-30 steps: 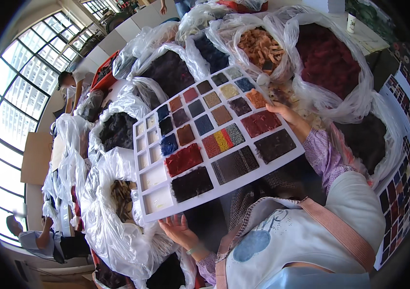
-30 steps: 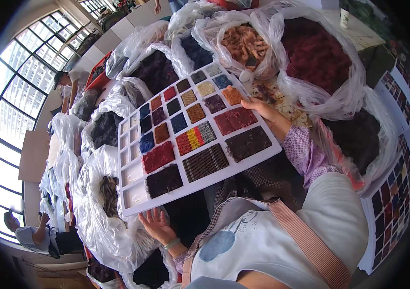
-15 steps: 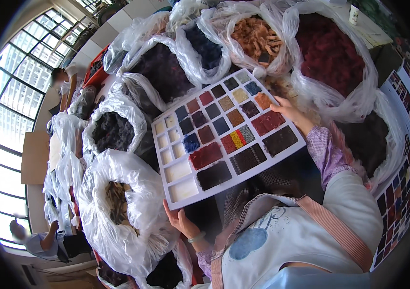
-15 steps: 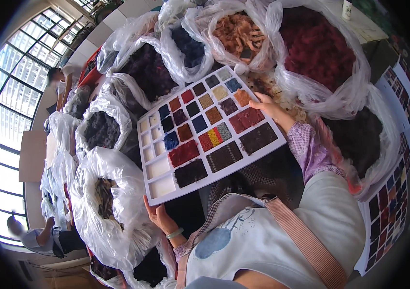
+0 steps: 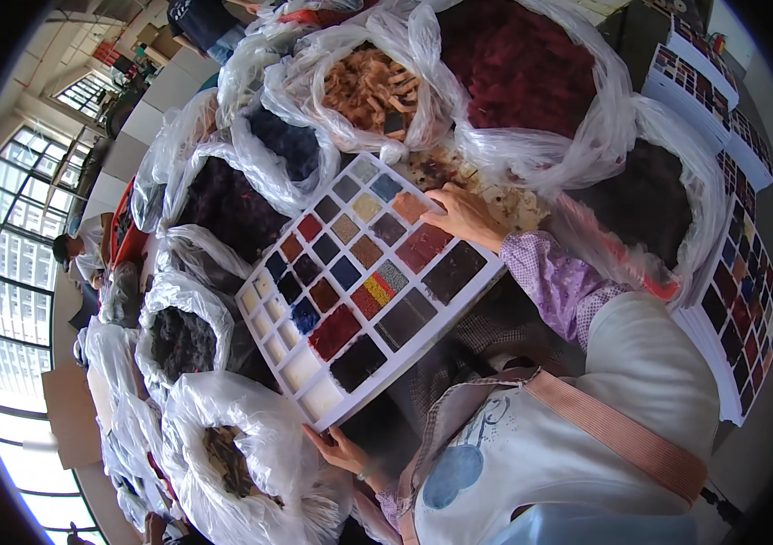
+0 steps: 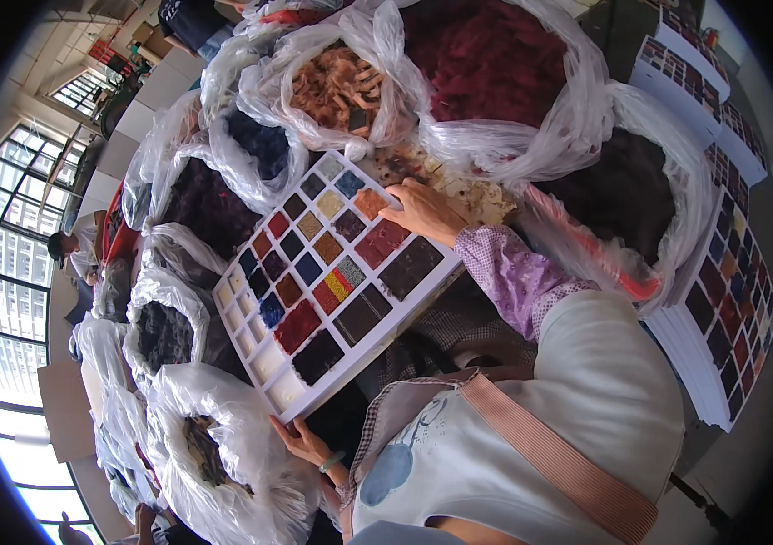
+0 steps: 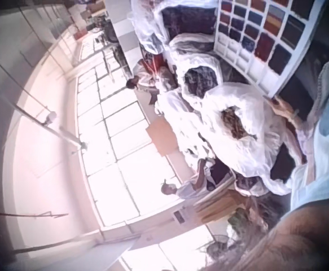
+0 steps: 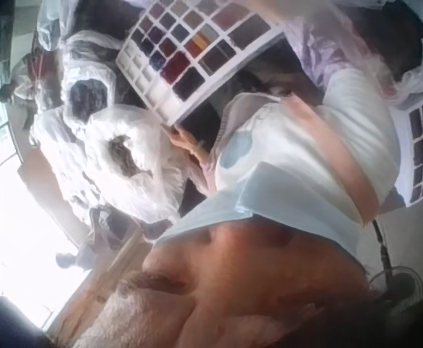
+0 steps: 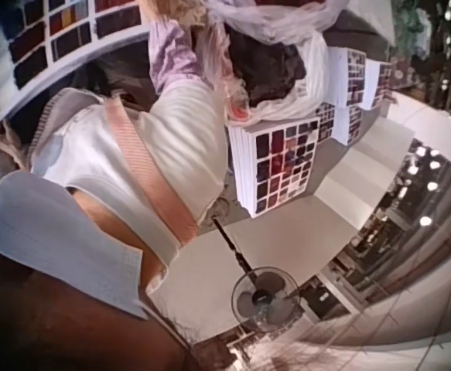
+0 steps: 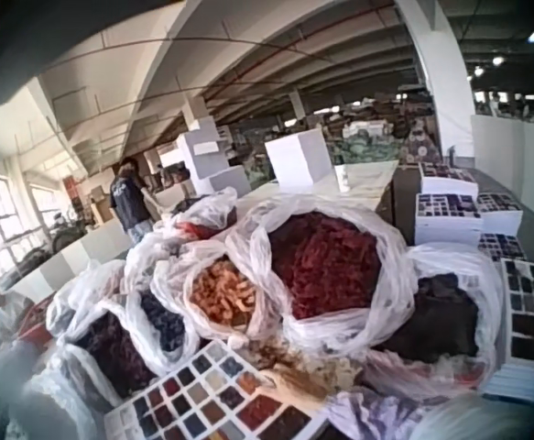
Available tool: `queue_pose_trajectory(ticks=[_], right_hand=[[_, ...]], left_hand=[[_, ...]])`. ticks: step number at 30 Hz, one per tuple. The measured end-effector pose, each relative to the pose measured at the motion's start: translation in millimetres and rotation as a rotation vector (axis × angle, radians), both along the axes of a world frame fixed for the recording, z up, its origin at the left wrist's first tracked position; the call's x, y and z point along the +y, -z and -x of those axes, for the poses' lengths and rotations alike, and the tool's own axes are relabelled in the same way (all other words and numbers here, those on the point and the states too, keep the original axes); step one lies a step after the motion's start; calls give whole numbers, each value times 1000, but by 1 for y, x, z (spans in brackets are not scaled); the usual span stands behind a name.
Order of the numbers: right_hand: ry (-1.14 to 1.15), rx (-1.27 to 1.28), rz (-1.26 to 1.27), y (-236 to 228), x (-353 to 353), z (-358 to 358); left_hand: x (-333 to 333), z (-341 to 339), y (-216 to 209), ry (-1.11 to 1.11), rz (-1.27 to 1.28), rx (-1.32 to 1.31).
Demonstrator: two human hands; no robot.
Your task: Sorting various material samples from large bags into a categorized sample display tray.
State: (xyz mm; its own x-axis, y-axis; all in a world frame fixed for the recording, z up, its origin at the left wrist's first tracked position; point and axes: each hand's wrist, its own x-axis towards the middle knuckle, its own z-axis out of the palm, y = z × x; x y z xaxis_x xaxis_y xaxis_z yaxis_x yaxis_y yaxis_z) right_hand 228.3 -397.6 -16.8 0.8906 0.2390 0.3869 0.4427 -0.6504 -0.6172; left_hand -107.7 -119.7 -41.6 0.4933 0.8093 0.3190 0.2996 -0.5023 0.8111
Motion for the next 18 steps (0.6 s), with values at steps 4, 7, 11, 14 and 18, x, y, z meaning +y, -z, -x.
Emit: queue_pose_trajectory(ticks=[4, 7, 11, 14, 18], right_hand=[[111, -98, -105, -34, -52, 30], [481, -114, -65, -45, -141, 49], [788, 125, 479, -2, -269, 72], [659, 255, 545, 34, -300, 92], [614, 261, 528, 33, -295, 81]], left_hand=[[-10, 4, -44, 52, -108, 205], [-34, -28, -101, -148, -289, 270], [-64, -162, -152, 558, -90, -64], [-110, -281, -157, 923, -273, 11], [-181, -413, -159, 1235, -371, -67]])
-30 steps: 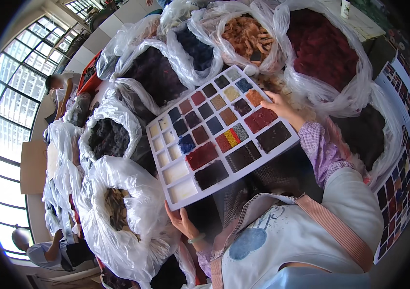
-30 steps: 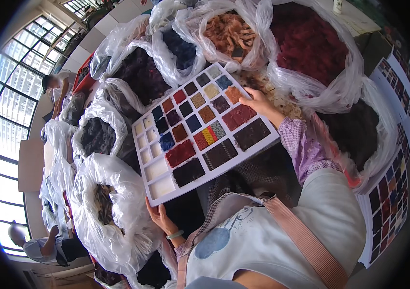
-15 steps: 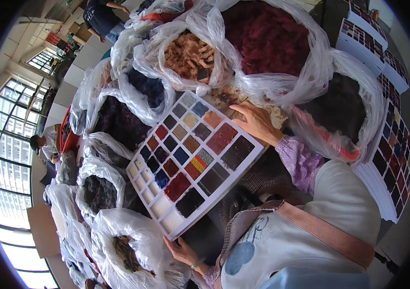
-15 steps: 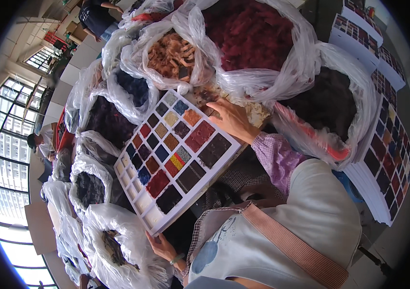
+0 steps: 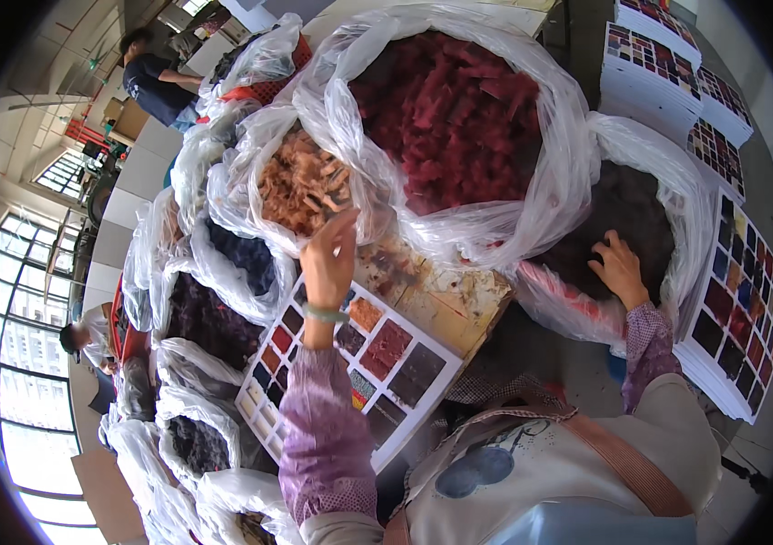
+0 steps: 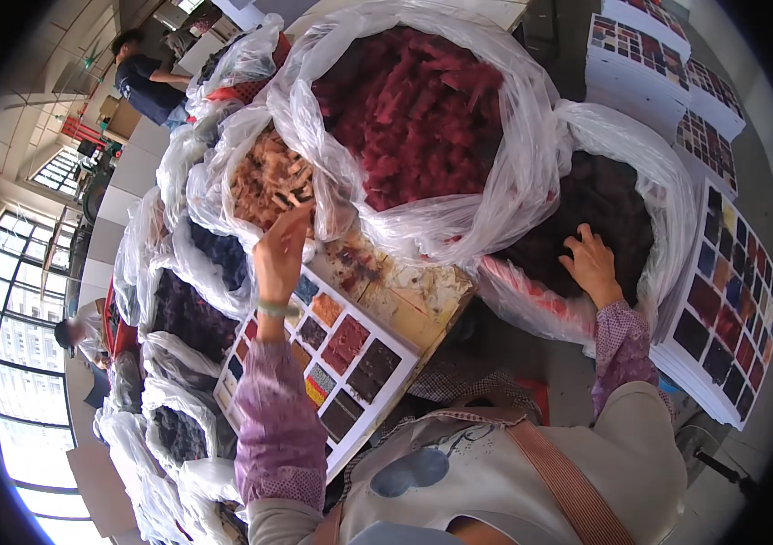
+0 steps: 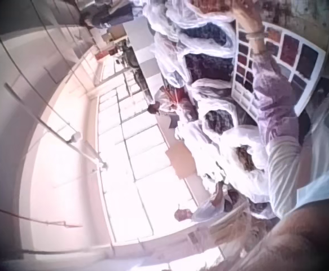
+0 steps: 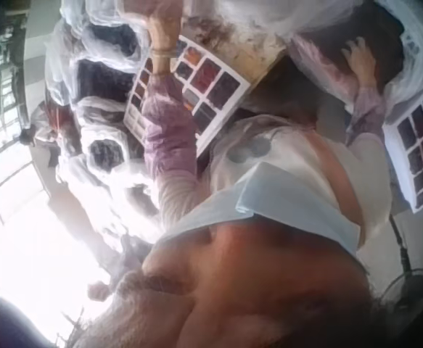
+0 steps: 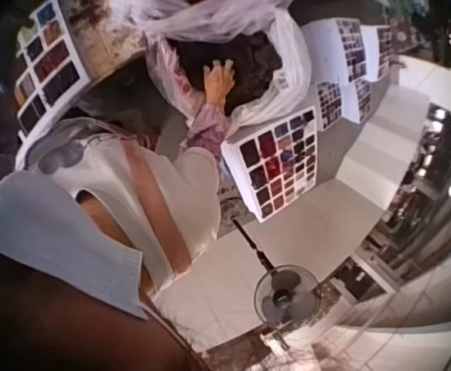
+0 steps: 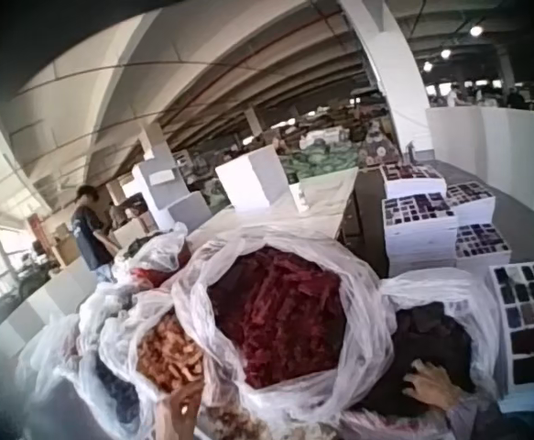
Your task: Sorting various material samples from large bags into a categorized sample display tray.
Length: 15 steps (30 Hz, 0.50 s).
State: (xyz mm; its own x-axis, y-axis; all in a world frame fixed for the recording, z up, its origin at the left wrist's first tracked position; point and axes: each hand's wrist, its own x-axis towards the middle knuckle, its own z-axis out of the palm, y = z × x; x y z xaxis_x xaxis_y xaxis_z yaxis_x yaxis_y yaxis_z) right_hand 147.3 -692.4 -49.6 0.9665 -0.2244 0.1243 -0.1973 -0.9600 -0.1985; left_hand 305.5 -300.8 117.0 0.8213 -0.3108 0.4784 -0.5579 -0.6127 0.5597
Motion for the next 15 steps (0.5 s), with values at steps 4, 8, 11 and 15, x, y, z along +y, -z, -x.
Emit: queue_pose_trajectory(ticks=[4, 8, 11, 15], right_hand=[[26, -119, -104, 0, -16, -1], [66, -308, -154, -11, -15, -7], [37, -329, -8, -17, -22, -12], [-12, -19, 60, -42, -32, -25]], left_hand=[[-58, -124, 36, 34, -183, -138], [-84, -188, 52, -332, -553, 115], [-100, -200, 55, -344, -641, 143], [-98, -202, 52, -336, -525, 266]])
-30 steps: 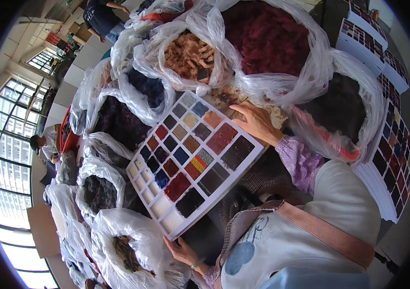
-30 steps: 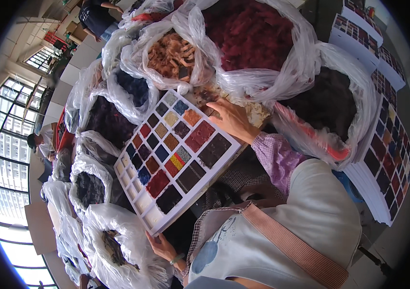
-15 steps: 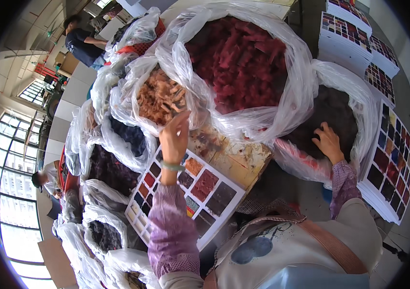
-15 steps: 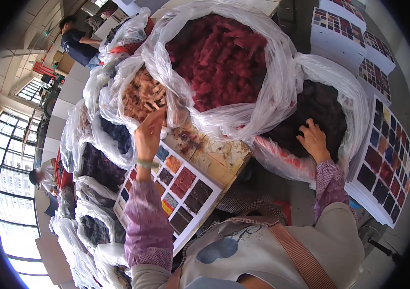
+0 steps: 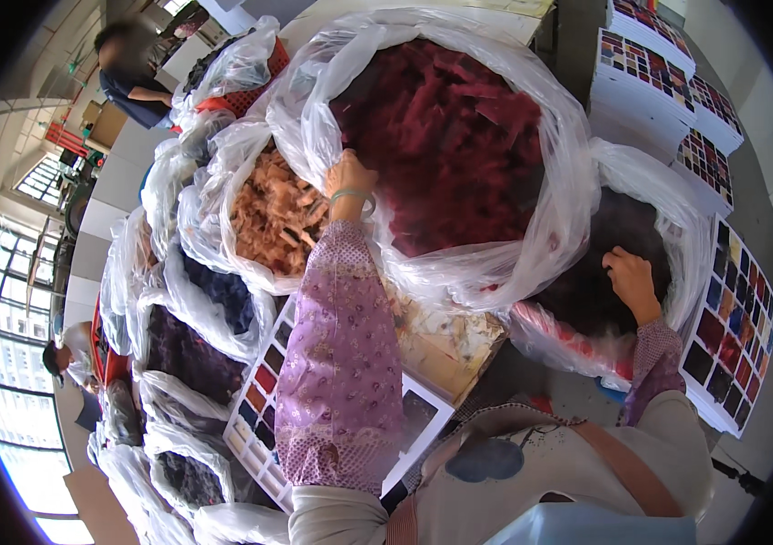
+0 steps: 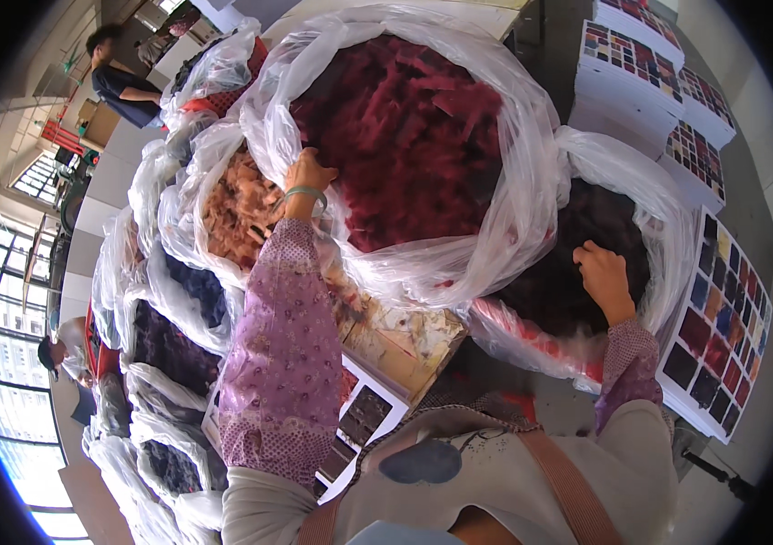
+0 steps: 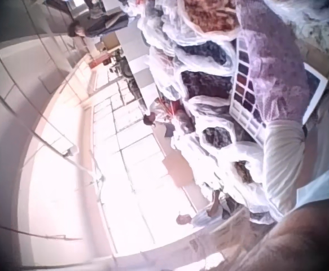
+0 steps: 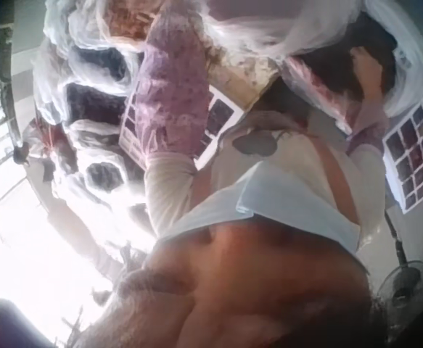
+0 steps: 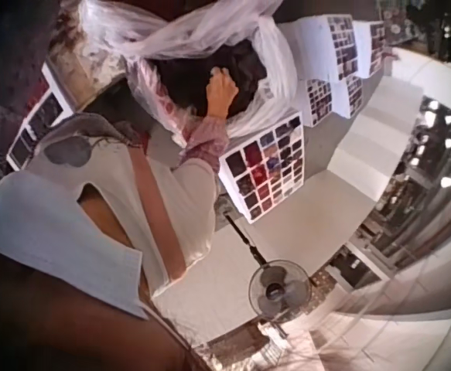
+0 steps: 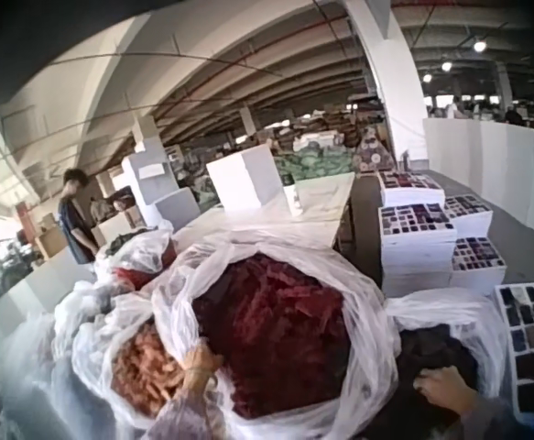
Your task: Sorting various material samples from large bags into a categorized sample display tray.
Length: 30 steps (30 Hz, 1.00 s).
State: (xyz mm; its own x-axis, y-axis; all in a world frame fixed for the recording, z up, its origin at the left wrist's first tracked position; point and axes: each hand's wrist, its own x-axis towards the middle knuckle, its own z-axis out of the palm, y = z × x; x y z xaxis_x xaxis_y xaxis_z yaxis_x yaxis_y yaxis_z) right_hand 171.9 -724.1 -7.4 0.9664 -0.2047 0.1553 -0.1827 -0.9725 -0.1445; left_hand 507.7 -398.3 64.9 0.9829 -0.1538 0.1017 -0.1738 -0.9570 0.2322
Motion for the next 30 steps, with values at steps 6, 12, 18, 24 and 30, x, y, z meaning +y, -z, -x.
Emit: queue_pose_trajectory(ticks=[6, 12, 18, 24, 30], right_hand=[[-45, -367, -170, -46, 0, 4], [151, -433, -147, -46, -10, 28], [-8, -467, 59, -32, -28, 22], [180, -542, -83, -19, -39, 50], [304, -525, 29, -21, -50, 47]], left_hand=[[-2, 4, 7, -180, 72, 91], [-8, 6, -1, -134, 278, -123], [-24, 48, -26, 450, 55, -802], [-24, 65, -25, 330, 225, -863], [46, 126, -51, 49, 400, -775]])
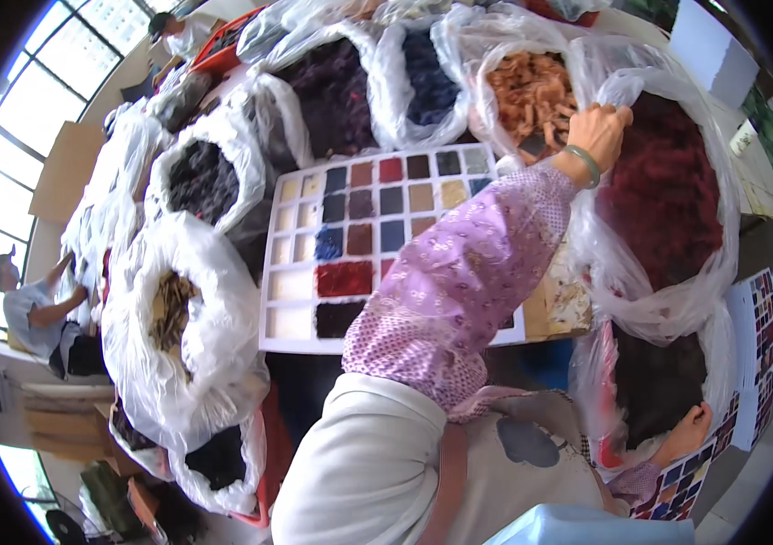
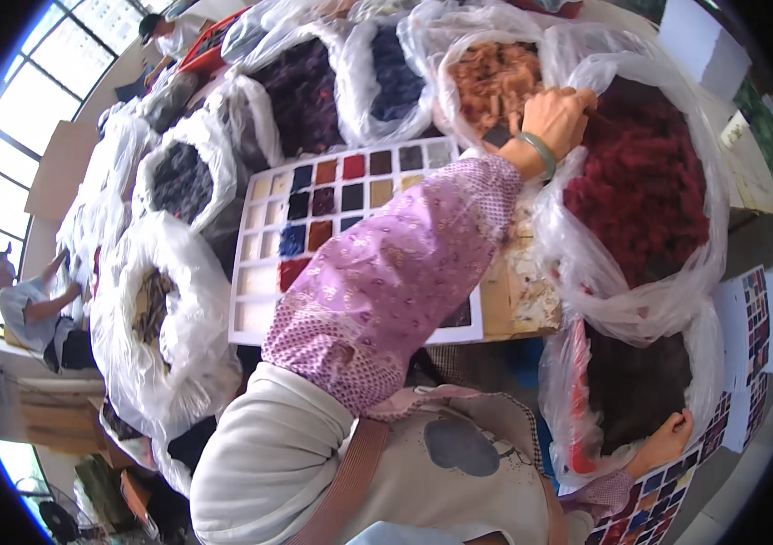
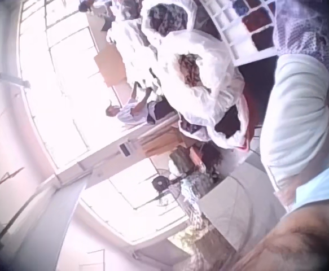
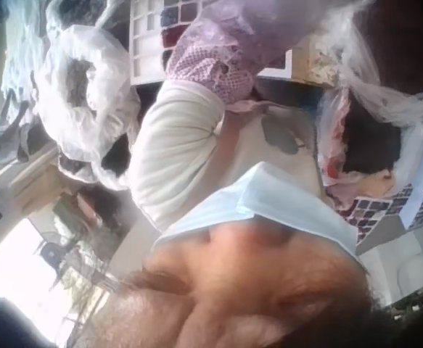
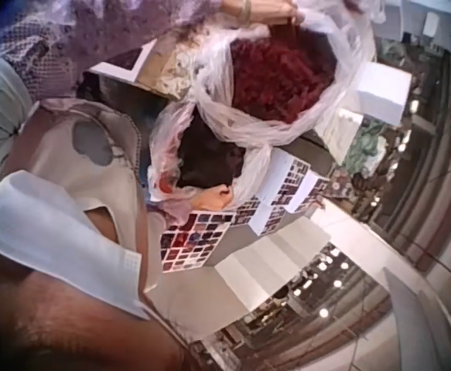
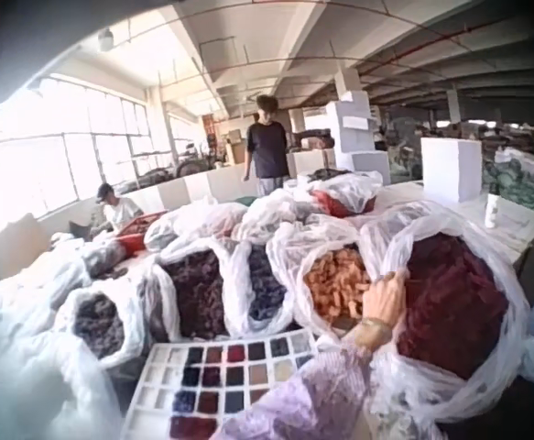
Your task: Sorting various material samples from large bags into a categorized sample display tray.
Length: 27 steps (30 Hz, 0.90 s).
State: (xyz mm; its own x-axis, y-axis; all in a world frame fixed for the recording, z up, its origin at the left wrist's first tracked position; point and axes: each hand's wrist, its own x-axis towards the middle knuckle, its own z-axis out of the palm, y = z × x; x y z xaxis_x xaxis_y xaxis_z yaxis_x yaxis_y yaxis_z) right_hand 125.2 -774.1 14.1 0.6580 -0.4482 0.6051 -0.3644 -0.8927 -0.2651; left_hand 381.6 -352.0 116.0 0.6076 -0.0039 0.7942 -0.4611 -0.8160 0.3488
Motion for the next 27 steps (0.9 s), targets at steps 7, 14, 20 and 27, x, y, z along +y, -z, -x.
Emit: queue_pose_trajectory(ticks=[7, 14, 20, 27], right_hand=[[-400, -231, -347, -17, 91, -37], [-1104, 77, -1072, -20, 335, -28], [-1523, 554, -1100, -27, 508, 38], [-1561, 745, -789, -8, 586, 70]], left_hand=[[245, 188, 0, -75, 288, 529], [374, 385, 53, -303, 532, 900], [382, 388, 102, -323, 394, 840], [351, 391, 109, -463, 103, 512]])
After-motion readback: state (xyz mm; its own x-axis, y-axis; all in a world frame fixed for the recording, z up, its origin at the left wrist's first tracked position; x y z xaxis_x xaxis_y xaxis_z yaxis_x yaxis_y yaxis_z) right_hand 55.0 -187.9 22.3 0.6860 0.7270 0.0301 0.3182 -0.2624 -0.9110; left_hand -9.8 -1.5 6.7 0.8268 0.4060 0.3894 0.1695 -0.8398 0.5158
